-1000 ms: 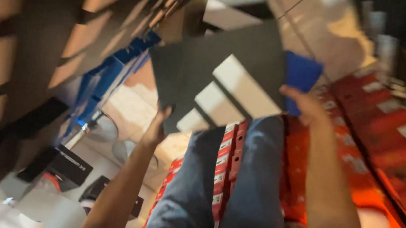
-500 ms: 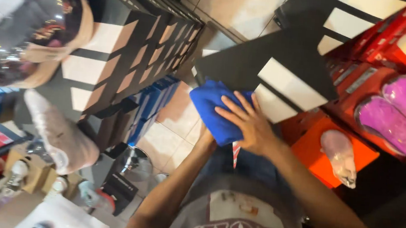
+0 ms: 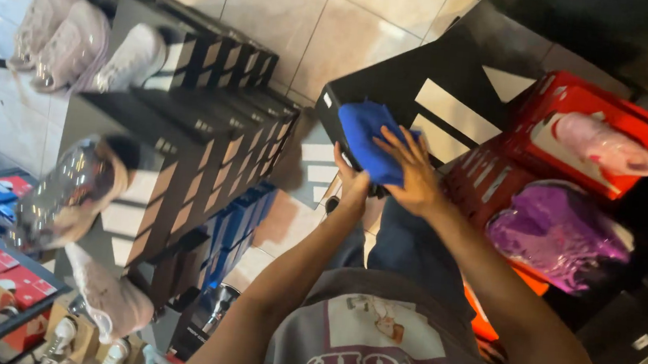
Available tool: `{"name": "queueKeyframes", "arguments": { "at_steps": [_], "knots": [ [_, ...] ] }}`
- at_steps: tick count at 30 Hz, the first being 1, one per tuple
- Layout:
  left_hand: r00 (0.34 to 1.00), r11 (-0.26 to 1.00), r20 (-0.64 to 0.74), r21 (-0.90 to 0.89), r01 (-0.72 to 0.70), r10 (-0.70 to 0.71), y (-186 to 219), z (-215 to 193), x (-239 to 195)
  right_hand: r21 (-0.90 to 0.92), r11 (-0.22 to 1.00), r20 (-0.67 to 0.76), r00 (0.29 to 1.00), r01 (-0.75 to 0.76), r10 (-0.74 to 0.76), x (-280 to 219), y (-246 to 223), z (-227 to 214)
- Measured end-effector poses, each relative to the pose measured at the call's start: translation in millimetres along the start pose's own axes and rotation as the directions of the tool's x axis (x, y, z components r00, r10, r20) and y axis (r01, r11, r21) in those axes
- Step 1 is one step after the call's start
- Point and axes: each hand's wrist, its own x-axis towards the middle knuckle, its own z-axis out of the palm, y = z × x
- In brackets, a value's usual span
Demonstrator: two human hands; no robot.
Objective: Cleaning shoe boxes and shoes using a cloth in a warehouse setting
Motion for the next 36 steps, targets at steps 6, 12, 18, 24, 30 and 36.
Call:
{"name": "queueKeyframes", "arguments": {
  "at_steps": [6,12,18,24,30,36],
  "knots": [
    [0.955,0.953,0.047,0.087,0.289,-0.293,29,41,2,-0.324,0.932,-0.561,0.760,0.163,-0.328,44,185,-27],
    [0.933,0.934,0.051,0.019,0.356,-0.357,72,50,5,-0.043,0.995,-0.184,0.980,-0.092,0.083,53,50,-42],
    [0.921,0.917,0.060,0.146,0.372,-0.384,100,61,-3,0.287,0.957,-0.156,0.984,-0.041,0.089,82,117,-66],
    [0.937,0.879,0.030,0.356,0.316,-0.349,102,67,14,-0.138,0.853,-0.464,0.794,-0.503,0.393,69,176,-13],
    [0.997,0.963,-0.060,0.259,0.069,-0.056,93,69,38,0.289,0.954,-0.113,0.992,0.079,-0.048,54,49,-62],
    [0.988,0.913,-0.140,0.408,-0.001,0.063,134,93,22,0.465,0.503,-0.120,0.512,-0.728,0.851,38,171,-106]
  ]
}}
